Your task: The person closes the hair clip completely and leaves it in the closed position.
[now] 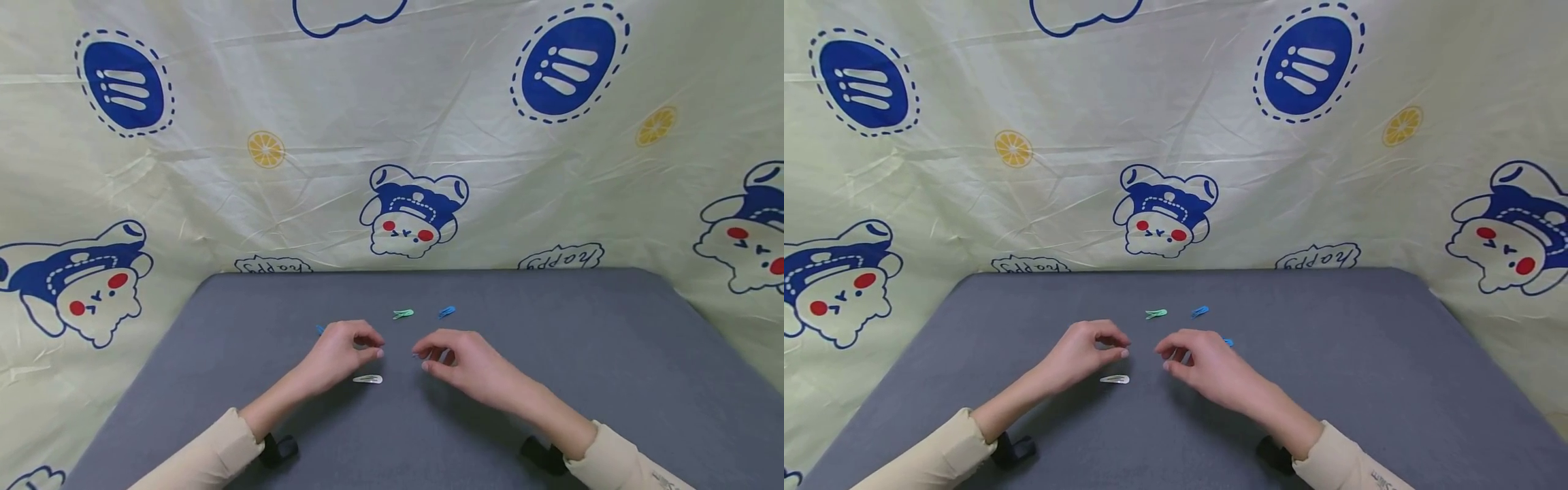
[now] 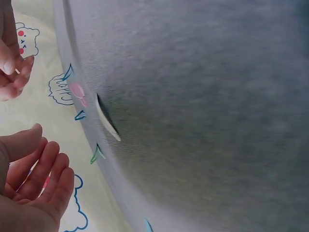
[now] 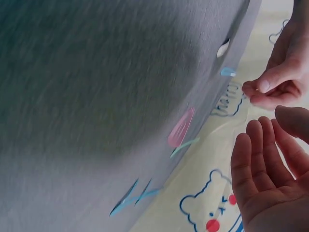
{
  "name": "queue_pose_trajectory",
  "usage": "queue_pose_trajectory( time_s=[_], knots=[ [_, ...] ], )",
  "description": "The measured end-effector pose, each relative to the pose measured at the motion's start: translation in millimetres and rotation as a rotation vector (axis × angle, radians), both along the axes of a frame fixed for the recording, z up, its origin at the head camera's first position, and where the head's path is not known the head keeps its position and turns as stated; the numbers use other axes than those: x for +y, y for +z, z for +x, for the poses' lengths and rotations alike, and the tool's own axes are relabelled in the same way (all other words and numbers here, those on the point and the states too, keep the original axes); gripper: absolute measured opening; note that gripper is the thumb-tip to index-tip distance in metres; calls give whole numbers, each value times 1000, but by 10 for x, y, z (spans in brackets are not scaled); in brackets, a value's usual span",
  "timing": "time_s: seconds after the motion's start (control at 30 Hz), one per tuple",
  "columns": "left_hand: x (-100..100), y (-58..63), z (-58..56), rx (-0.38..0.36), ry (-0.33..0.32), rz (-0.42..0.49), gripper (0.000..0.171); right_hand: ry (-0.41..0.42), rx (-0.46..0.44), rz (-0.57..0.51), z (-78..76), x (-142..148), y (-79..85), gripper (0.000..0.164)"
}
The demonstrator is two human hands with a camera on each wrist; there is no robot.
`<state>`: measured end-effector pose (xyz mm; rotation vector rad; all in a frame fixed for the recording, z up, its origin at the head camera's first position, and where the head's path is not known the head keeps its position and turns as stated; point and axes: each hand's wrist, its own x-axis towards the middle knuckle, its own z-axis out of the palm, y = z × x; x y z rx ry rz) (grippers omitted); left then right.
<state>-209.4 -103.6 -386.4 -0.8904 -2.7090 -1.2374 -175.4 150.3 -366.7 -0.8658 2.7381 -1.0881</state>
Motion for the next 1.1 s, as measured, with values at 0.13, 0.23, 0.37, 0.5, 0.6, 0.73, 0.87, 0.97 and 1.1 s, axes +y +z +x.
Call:
queue_pose_trajectory(
  time_s=[0.13, 0.23, 0.37, 0.5, 0.6, 0.73, 0.87, 0.97, 1.1],
  knots=[
    [58, 40, -49, -7, 18, 17, 9, -39, 23, 4, -60, 95, 25, 20],
    [119, 68, -91, -5, 40, 35, 10, -61, 41, 1, -119, 180, 40, 20],
    [226, 91, -150, 6, 84, 62, 11, -79, 44, 2, -218, 291, 62, 21],
    [360, 104, -229, 7, 101, 71, 11, -90, 27, 3, -338, 383, 92, 21],
    [468, 104, -290, -16, 96, 57, 12, -106, 14, 6, -428, 435, 96, 20],
    [605, 72, -341, -71, 104, 26, 13, -121, -3, 13, -548, 488, 53, 20],
    [745, 24, -383, -106, 126, 6, 11, -132, -13, 8, -680, 533, -18, 20],
    [856, -20, -442, -119, 144, -1, 10, -146, -21, 13, -773, 574, -65, 20],
    [979, -65, -520, -142, 180, -24, 9, -152, -28, 36, -877, 607, -116, 21]
  ],
)
